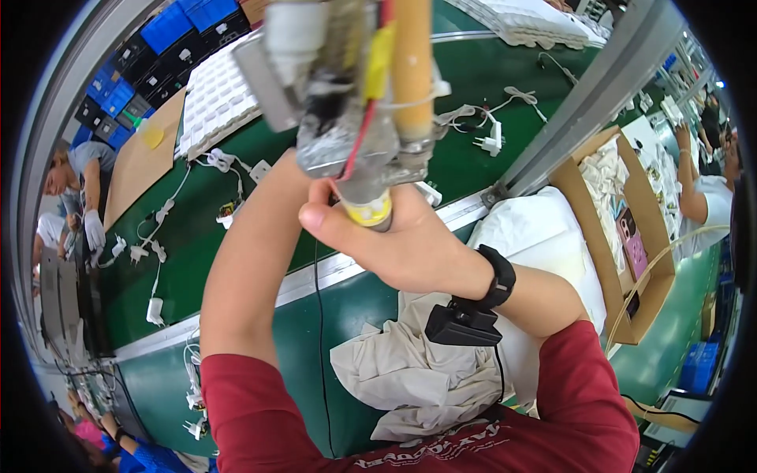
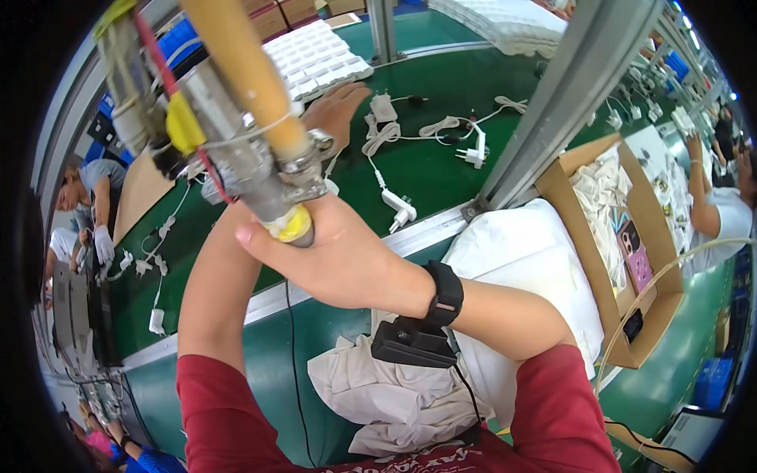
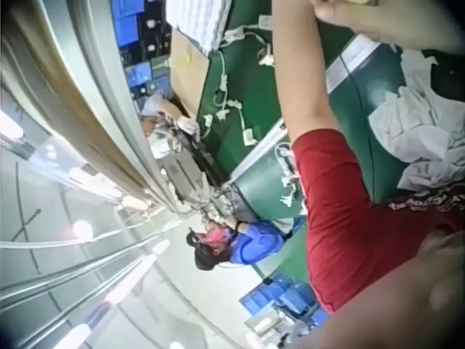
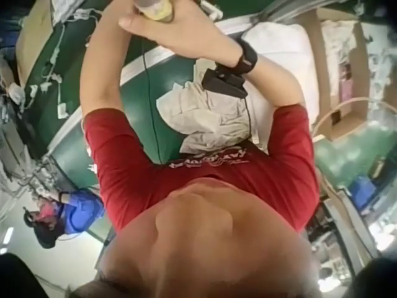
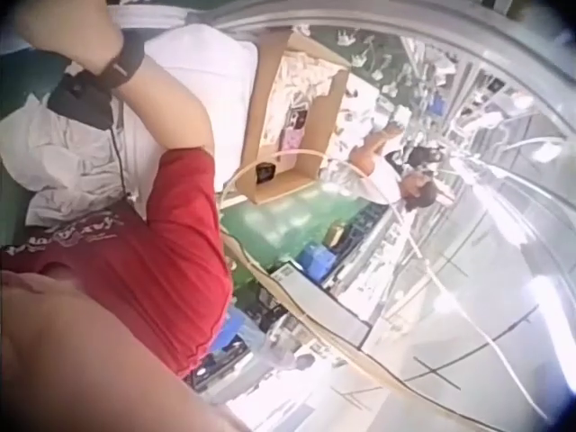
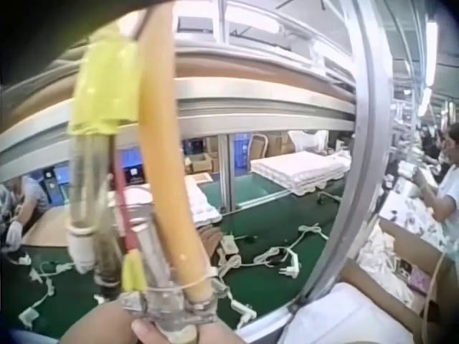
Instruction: The person picks up a power adapter and applies glue to its internal components using a glue gun before placing it back on the assembly line and repeating the process with another adapter.
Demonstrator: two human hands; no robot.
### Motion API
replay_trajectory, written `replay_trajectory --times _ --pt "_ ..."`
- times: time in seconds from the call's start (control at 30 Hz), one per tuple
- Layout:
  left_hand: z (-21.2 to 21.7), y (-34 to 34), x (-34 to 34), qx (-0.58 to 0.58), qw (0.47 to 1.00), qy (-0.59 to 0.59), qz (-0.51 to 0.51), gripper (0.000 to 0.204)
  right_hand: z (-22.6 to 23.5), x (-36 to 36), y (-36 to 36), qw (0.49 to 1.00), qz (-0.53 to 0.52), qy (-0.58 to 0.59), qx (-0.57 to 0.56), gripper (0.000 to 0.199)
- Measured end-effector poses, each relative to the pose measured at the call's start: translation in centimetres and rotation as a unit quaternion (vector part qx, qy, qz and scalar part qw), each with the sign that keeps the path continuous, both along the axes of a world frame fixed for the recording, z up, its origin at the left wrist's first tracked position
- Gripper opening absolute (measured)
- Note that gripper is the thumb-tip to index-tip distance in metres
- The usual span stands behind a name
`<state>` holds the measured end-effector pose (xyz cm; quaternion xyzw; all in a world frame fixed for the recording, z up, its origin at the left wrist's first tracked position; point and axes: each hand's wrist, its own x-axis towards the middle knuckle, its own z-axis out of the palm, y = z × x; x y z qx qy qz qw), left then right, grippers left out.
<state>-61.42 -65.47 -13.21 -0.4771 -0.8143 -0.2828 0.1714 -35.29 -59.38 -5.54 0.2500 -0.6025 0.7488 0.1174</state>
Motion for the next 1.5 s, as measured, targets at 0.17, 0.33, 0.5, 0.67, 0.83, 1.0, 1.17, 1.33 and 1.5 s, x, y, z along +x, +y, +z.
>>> replay_trajectory --times 0.17,0.33,0.5,0.67,0.83,1.0,1.17,1.33,1.5 --pt "1.5 7.0 0.3 -0.218 0.946 0.235 -0.042 0.032 0.4 -0.2 2.0 1.0 0.018 -0.016 0.005 0.017" --pt "2.6 7.2 -3.4 -0.328 0.87 0.368 -0.022 0.026 0.9 -0.4 0.7 0.999 0.017 0.035 -0.025 0.031" --pt "6.0 6.3 -0.3 -0.168 0.947 0.231 0.15 0.019 0.1 -0.9 1.4 0.999 0.024 0.026 -0.025 0.027" --pt "5.6 0.9 3.9 0.07 0.964 -0.257 -0.019 0.025 0.8 -0.6 1.4 0.999 0.02 0.025 -0.01 0.025" --pt "3.5 3.9 13.0 0.177 0.678 -0.695 0.16 0.029 2.3 0.0 1.5 0.995 -0.002 -0.054 0.084 0.019" --pt "3.2 -2.0 15.0 0.268 0.863 -0.419 -0.093 0.024 2.6 0.1 0.7 0.988 0.015 -0.147 0.043 0.013" --pt "-2.8 -9.5 11.1 0.351 0.724 -0.58 0.127 0.028 3.3 0.6 -0.1 0.985 0.032 -0.16 0.049 0.012" --pt "0.8 -15.1 15.6 0.313 0.64 -0.68 0.174 0.028 3.2 0.2 -0.1 0.985 -0.01 -0.157 0.071 0.013" --pt "0.4 -11.0 24.6 0.369 0.544 -0.751 -0.068 0.034 3.1 0.2 -1.2 0.987 -0.03 -0.149 0.056 0.018"
